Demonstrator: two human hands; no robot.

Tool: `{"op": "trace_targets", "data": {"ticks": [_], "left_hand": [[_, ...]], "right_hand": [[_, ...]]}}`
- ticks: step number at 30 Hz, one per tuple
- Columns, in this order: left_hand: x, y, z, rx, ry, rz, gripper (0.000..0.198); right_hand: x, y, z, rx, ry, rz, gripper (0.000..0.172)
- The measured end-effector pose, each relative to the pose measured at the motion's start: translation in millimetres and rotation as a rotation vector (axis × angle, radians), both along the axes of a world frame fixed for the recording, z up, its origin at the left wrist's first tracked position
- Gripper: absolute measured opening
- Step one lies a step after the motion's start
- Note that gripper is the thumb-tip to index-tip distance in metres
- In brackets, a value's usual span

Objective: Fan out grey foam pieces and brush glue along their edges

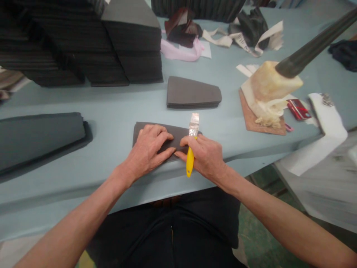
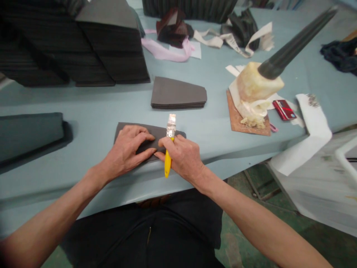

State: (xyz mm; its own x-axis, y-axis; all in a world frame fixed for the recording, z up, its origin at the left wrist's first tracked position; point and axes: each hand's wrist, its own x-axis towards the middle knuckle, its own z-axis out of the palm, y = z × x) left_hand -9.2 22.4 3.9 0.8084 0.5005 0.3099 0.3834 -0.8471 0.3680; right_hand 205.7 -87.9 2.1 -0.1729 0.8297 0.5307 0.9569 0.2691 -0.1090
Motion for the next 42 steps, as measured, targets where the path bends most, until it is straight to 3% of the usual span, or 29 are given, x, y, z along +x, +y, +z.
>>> {"op": "trace_targets", "data": {"ticks": [12,16,23,29,35,42], "left_hand": [[0,2,3.2,-0.009,0.043,-0.044,0.046],[-8,3,-2.0,0.082,0.108,-0.084,0.053],[-13,-7,-6.5,0.16,0.245,0.06,0.068],[-10,-11,-2.7,0.166,0.274,0.081,0.068],[-9,-12,-5.2,0.141,0.254,0.095,0.068],[-9,-14,-5.8,0.121,0.246,0.095,0.066]], "right_hand": [[1,-1,-5.9,-0.016,0.034,-0.018,0.021],[1,-1,-4.2,-0.035,0.029,-0.024,0.02],[0,-2,-3.3,-0.053,0.037,-0.041,0.023],[-1,0,2.2,-0.064,0.002,-0.045,0.019],[-12,9,5.3,-0.045,0.06,0.082,0.014],[-20,19,-10.5,-0.125,0.18,0.165,0.012]]}}
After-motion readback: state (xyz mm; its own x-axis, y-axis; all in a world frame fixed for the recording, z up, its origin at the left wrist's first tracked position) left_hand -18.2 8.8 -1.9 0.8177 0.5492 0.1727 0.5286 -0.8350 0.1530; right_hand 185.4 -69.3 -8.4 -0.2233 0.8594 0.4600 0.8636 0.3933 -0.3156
